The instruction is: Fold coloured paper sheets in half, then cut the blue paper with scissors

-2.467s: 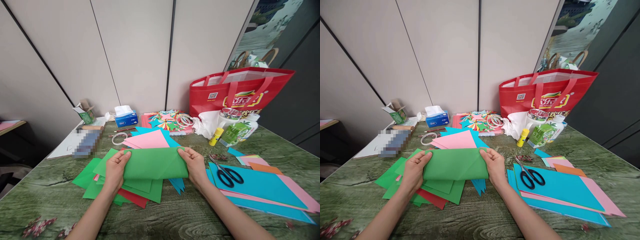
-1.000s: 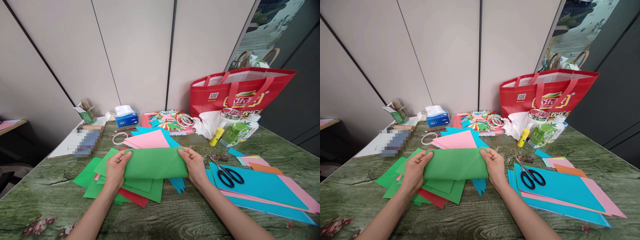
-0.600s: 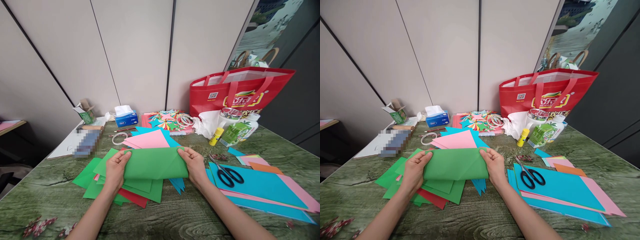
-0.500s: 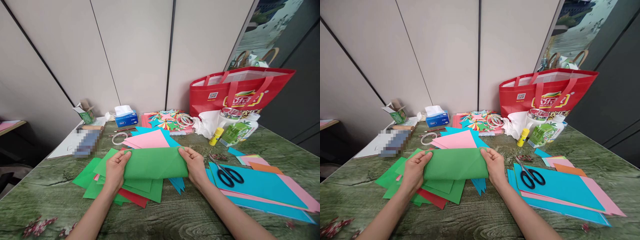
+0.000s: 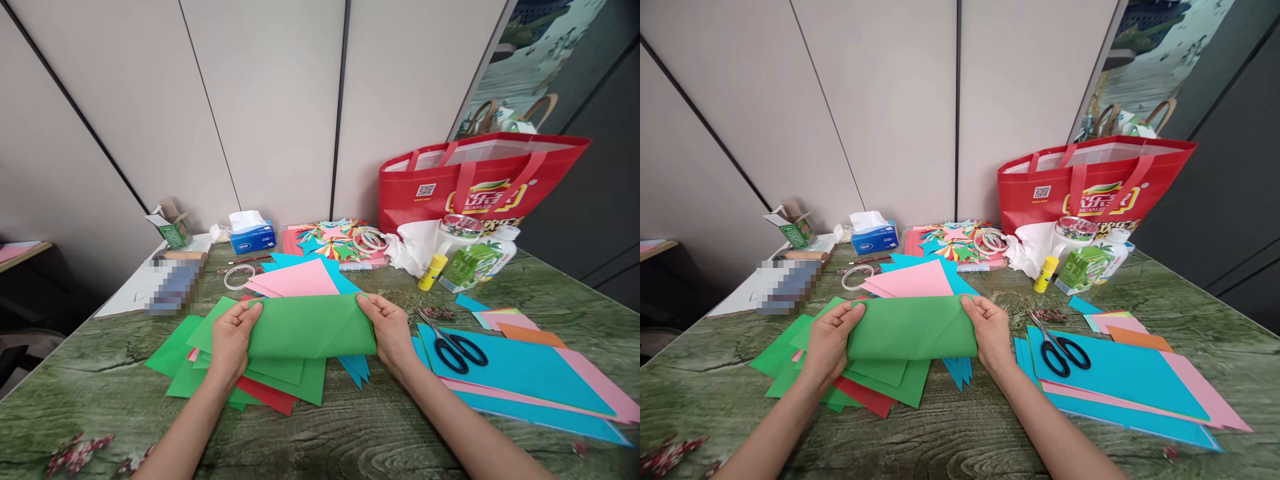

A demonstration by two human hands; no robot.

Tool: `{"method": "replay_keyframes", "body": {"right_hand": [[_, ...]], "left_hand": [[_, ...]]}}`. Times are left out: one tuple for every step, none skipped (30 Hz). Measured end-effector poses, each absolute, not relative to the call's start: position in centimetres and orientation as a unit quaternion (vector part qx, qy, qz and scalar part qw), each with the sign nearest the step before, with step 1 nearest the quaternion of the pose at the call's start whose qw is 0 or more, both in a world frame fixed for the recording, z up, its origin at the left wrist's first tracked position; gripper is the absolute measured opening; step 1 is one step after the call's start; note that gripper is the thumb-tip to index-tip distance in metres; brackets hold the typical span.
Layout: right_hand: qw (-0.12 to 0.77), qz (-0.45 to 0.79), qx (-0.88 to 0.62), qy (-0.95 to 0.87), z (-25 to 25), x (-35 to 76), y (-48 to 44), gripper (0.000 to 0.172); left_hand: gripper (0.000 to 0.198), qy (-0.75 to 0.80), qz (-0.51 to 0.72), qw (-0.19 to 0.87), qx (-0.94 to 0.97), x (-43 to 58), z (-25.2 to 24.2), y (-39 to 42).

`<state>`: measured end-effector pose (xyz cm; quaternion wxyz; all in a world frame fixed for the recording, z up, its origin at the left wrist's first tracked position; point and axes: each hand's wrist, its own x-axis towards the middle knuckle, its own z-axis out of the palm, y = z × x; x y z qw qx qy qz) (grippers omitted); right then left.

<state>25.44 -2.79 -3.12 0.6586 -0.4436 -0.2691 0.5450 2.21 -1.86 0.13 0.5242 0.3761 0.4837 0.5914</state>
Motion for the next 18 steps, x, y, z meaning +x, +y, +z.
{"method": "replay_keyframes", "body": {"right_hand": [[0.654,0.543,-0.450,-0.273,-3.1,25.5,-2.8,0.031],[0.648,0.539,-0.461,-0.278,-3.1,25.5,-2.7,0.032],[0.640,0.532,-0.475,-0.286,-3.1,25.6,-2.7,0.032],[0.630,0.523,-0.492,-0.297,-3.1,25.7,-2.7,0.033],[0.616,0.514,-0.509,-0.310,-3.0,25.9,-2.6,0.034],[0.599,0.509,-0.525,-0.327,-3.0,26.1,-2.6,0.035],[0.577,0.506,-0.539,-0.347,-2.9,26.4,-2.5,0.035],[0.550,0.504,-0.552,-0.373,-2.9,26.8,-2.3,0.035],[0.518,0.501,-0.563,-0.404,-2.9,27.2,-2.2,0.034],[0.485,0.494,-0.574,-0.438,-2.9,27.6,-2.0,0.033],[0.450,0.481,-0.583,-0.476,-3.0,28.0,-1.9,0.031],[0.414,0.463,-0.593,-0.512,-3.1,28.4,-1.7,0.028],[0.375,0.441,-0.604,-0.548,-3.3,28.7,-1.5,0.026],[0.338,0.416,-0.613,-0.580,-3.4,29.0,-1.4,0.024],[0.309,0.394,-0.620,-0.605,-3.5,29.1,-1.3,0.022],[0.285,0.372,-0.625,-0.624,-3.6,29.2,-1.3,0.020],[0.264,0.348,-0.631,-0.641,-3.6,29.2,-1.3,0.019],[0.241,0.322,-0.637,-0.658,-3.6,29.1,-1.4,0.018]], "left_hand": [[0.031,0.488,0.587,0.523,0.378,2.2,0.1,-1.9],[0.032,0.495,0.580,0.522,0.383,2.1,0.1,-1.8],[0.032,0.504,0.570,0.520,0.389,2.0,0.2,-1.8],[0.033,0.515,0.557,0.517,0.396,1.9,0.3,-1.8],[0.034,0.528,0.541,0.514,0.405,1.8,0.3,-1.8],[0.034,0.541,0.523,0.511,0.416,1.6,0.4,-1.7],[0.035,0.552,0.500,0.512,0.428,1.4,0.5,-1.6],[0.036,0.561,0.473,0.514,0.444,1.2,0.7,-1.6],[0.036,0.567,0.444,0.517,0.462,0.9,0.8,-1.5],[0.035,0.571,0.415,0.517,0.483,0.7,0.9,-1.4],[0.035,0.575,0.387,0.513,0.506,0.5,0.9,-1.3],[0.034,0.578,0.362,0.505,0.529,0.3,1.0,-1.2],[0.033,0.583,0.340,0.493,0.548,0.2,1.1,-1.1],[0.033,0.589,0.321,0.481,0.565,0.1,1.1,-1.1],[0.033,0.595,0.302,0.470,0.578,0.1,1.1,-1.1],[0.032,0.599,0.281,0.463,0.589,0.0,1.0,-1.1],[0.032,0.602,0.261,0.458,0.600,0.0,0.9,-1.1],[0.031,0.603,0.243,0.452,0.611,0.0,0.7,-1.0]]}}
